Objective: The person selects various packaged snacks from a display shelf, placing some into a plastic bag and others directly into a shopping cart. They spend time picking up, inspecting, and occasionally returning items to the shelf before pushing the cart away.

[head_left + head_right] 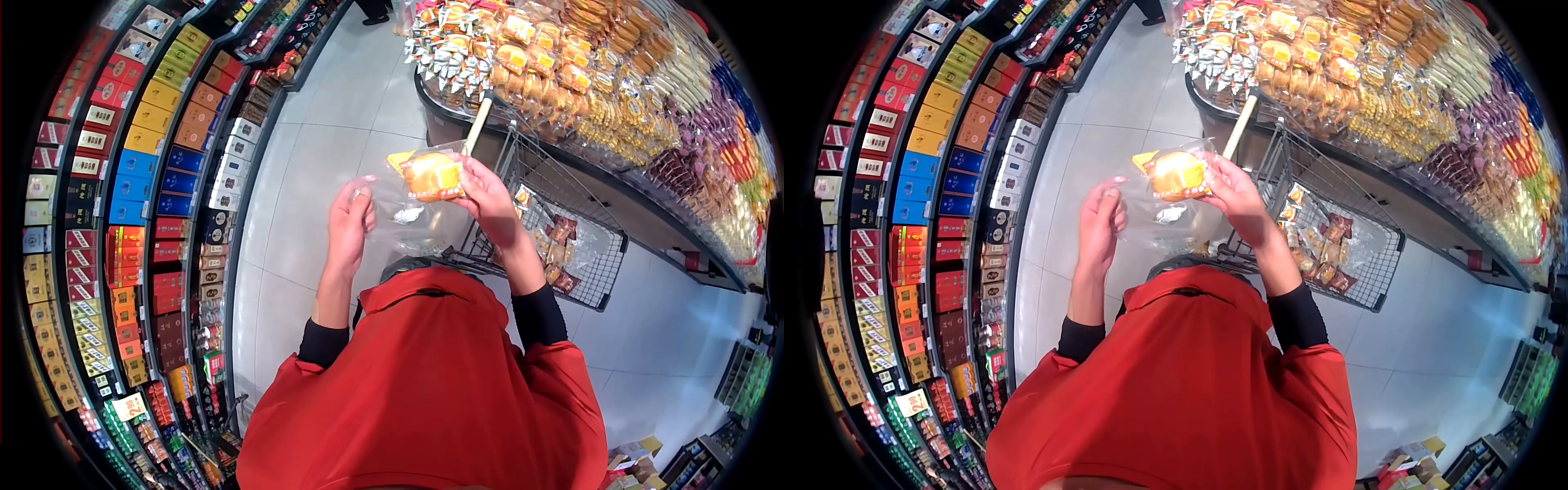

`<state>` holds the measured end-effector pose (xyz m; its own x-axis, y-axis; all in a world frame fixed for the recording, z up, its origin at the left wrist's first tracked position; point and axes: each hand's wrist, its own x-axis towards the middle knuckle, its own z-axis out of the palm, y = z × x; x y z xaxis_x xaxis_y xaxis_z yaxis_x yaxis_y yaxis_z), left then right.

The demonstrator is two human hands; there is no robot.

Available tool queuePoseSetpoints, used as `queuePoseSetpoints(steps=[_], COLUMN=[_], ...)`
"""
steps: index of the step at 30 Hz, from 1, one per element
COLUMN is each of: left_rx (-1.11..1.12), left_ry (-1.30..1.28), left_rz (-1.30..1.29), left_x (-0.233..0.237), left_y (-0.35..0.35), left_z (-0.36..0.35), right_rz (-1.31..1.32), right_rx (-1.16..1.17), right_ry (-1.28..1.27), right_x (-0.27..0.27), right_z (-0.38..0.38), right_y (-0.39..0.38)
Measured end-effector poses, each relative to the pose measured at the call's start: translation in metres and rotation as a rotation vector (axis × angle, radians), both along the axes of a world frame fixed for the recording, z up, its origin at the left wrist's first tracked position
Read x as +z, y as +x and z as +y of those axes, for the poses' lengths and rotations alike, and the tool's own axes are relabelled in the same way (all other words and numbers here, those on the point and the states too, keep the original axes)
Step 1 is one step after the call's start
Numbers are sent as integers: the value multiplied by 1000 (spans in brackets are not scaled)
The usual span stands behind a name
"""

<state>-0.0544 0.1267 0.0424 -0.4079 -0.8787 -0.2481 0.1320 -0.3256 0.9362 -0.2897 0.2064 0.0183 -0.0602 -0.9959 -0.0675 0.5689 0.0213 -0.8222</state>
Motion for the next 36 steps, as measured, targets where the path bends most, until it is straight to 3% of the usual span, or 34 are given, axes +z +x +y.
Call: queuePoseSetpoints(steps=[14,16,18,20,22,25,28,30,32,36], left_rx=[-148,-119,-97,-110,-96,-77,-94,-52,-7,67], left_ry=[-36,-74,-72,-82,-52,-52,-16,3,16,7], left_rz=[-94,-176,-209,-209,-199,-183,-193,-171,-142,-41], left_x=[-7,-7,-8,-11,-15,-18,-21,-22,-25,-31], left_y=[-8,-13,-14,-14,-12,-17,-15,-14,-10,9], left_z=[12,14,13,13,11,12,8,5,-1,-17], right_rz=[-24,-193,-31,180,60,369,452,515,314,374], right_rx=[-58,32,9,-30,-6,-28,-22,-70,-225,-610], right_ry=[-48,-163,-84,-208,-157,-137,-98,-160,-90,22], right_x=[-8,-25,-18,-29,-23,-26,-21,-18,-29,-43], right_z=[-4,-4,-1,1,4,2,-2,-3,-9,-18], right_y=[12,10,12,12,12,9,-7,-27,-55,-137])
